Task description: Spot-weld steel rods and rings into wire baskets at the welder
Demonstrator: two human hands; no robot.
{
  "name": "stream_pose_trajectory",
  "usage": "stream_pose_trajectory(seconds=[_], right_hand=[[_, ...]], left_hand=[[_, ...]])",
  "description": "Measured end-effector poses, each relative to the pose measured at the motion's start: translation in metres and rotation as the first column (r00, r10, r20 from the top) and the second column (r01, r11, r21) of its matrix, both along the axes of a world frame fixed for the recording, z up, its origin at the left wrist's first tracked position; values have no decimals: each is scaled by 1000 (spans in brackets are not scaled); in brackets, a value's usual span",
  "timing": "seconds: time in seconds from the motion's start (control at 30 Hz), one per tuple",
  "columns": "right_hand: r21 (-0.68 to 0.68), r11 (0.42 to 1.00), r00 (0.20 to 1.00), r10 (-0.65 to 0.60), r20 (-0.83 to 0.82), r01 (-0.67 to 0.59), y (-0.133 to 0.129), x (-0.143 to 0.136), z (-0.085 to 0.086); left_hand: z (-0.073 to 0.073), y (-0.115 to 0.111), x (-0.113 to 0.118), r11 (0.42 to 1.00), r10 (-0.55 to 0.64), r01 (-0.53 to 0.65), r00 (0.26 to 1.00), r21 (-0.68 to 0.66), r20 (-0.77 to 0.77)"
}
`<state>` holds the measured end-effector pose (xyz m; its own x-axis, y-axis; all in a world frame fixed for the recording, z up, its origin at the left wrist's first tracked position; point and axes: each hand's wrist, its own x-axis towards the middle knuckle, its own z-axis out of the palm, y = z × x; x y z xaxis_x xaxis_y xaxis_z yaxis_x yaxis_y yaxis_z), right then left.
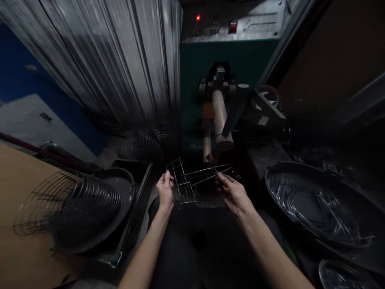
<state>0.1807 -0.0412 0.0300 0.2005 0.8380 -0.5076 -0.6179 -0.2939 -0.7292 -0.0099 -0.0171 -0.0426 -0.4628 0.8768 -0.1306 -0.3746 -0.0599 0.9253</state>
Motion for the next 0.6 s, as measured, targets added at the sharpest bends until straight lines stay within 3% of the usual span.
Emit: stream_pose_trajectory(seconds=[0.2, 0.6], right_hand=[[-19, 1000, 999, -21, -45, 20, 3, -3, 1], [-6, 999, 998, -45, 33, 45, 13, -7, 4]], left_hand=[[5, 1, 0, 1000, -13, 13, 1000, -20, -15], [25, 7, -1, 997, -50, 52, 998, -52, 34]])
